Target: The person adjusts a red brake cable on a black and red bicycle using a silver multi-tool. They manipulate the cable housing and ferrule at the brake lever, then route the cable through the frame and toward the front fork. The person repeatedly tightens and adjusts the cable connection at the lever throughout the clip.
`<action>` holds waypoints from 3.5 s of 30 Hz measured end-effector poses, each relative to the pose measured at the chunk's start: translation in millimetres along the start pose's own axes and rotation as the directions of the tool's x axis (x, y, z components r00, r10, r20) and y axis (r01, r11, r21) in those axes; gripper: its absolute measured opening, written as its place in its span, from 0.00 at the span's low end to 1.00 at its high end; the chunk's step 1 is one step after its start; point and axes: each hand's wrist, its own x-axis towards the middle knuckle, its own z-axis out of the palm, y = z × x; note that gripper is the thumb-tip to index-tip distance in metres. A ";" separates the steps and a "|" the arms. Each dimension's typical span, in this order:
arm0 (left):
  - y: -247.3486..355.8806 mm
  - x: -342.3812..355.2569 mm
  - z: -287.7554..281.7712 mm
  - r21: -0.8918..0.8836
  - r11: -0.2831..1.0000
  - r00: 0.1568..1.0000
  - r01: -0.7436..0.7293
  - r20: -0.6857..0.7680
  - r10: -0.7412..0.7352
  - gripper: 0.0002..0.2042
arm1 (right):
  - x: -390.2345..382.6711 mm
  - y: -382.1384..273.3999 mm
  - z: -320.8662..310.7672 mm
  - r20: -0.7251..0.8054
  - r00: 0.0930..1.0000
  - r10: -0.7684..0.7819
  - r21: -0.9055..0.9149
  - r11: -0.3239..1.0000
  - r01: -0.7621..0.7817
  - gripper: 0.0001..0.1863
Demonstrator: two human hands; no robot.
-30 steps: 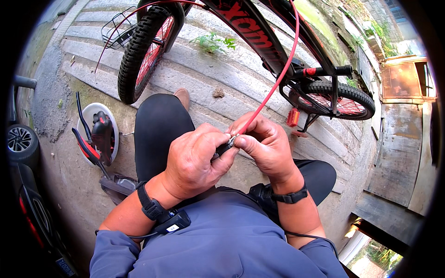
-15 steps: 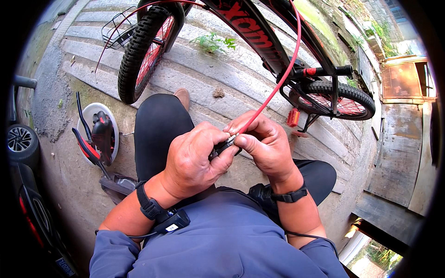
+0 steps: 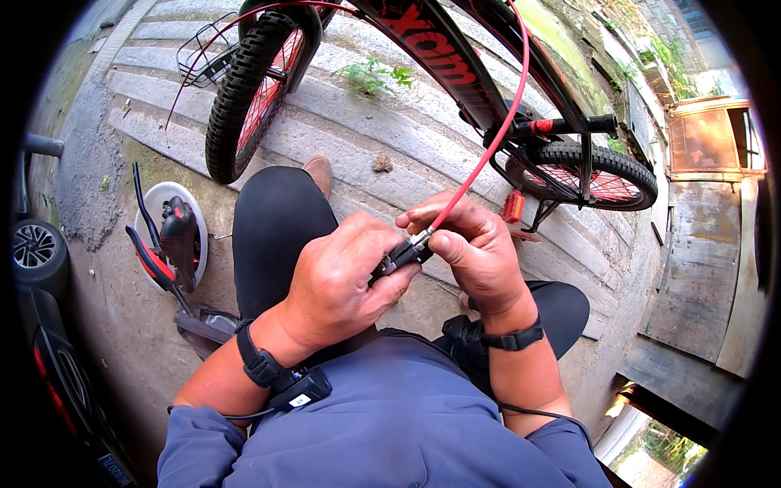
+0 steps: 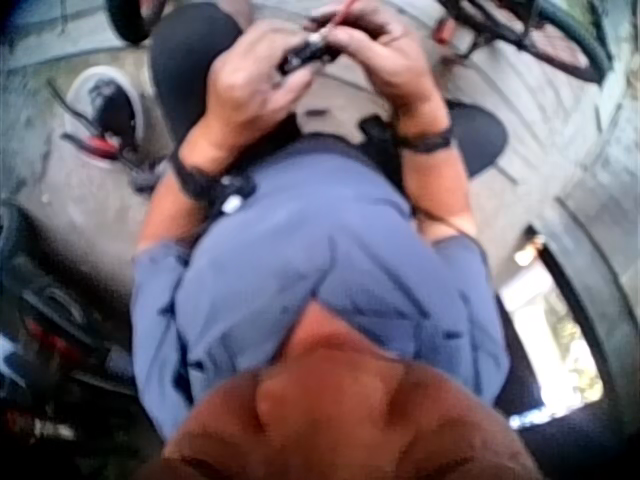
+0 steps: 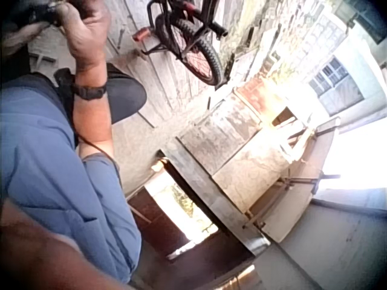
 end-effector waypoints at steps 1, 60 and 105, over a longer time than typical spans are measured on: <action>-0.4 -0.1 0.5 -0.004 1.000 1.000 -0.002 0.000 0.002 0.16 | 0.9 1.4 -2.2 0.024 0.999 -0.030 -0.011 0.999 0.030 0.07; 3.6 2.7 10.0 0.100 0.994 0.998 0.040 0.036 -0.044 0.16 | 18.8 0.2 12.9 -0.192 0.981 0.000 0.626 0.770 0.122 0.14; -1.0 -4.9 13.2 -0.077 0.991 0.993 0.107 -0.047 -0.111 0.14 | 2.7 1.0 21.2 -0.102 0.991 -0.088 0.103 0.990 0.099 0.18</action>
